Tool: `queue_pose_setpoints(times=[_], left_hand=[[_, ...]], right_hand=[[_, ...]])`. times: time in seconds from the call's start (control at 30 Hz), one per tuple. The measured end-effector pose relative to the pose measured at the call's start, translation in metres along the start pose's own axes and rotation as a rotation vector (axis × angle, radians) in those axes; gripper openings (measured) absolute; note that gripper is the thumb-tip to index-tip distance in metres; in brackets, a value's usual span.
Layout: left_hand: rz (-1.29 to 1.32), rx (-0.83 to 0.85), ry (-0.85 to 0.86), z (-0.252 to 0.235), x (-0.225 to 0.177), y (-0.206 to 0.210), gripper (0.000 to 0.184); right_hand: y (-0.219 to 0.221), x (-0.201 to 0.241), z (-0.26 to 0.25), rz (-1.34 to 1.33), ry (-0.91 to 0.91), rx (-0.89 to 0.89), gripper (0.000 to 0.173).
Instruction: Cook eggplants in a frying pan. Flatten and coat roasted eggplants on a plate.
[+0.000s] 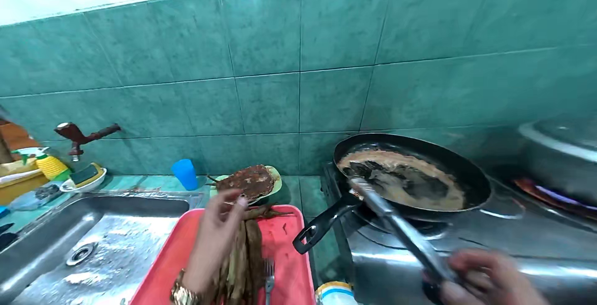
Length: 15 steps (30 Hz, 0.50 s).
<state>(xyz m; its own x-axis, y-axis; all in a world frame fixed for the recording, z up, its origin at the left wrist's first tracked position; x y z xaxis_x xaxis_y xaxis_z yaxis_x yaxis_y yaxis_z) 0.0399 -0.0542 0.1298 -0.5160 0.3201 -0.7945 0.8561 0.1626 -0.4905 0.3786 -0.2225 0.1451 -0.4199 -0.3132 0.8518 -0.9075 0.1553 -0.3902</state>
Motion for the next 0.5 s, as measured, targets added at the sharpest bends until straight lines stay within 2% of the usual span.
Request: queue_pose_setpoints(times=[0.07,0.13,0.23,0.3,0.37,0.43,0.5], left_hand=[[0.069,0.215,0.088,0.039,-0.043,0.033,0.040],[0.184,0.381,0.096,0.075,-0.073,0.064,0.045],[0.429,0.353,0.044,0.102,-0.085,0.091,0.032],[0.493,0.252,-0.022,0.099,-0.074,0.092,0.026],[0.401,0.164,-0.061,0.081,-0.055,0.079,0.028],[0.119,0.062,-0.053,0.051,-0.029,0.057,0.036],[-0.236,0.048,-0.124,0.017,-0.004,0.038,0.041]], right_hand=[[0.039,0.012,-0.011,-0.024,-0.047,0.064,0.027],[0.074,0.026,-0.019,-0.041,-0.094,0.098,0.024],[0.112,0.040,-0.023,-0.085,-0.155,0.142,0.021],[0.121,0.036,-0.023,-0.110,-0.145,0.181,0.030],[0.120,0.029,-0.018,-0.110,-0.130,0.252,0.045],[0.109,0.021,-0.007,-0.056,-0.127,0.287,0.052],[0.091,0.012,0.005,-0.021,-0.109,0.299,0.051]])
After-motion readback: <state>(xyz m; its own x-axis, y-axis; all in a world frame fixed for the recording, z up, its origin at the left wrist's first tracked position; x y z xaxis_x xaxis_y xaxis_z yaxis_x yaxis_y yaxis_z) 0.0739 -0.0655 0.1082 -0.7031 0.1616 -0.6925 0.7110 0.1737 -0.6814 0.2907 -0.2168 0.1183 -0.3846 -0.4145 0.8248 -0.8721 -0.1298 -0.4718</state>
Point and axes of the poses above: each hand's wrist, its own z-axis away from the middle knuckle, its own y-axis out of the palm, x = y × z, the point moved 9 cm from there along -z, towards the middle knuckle, and after that the axes turned 8 degrees about -z, right-handed, at the moved point
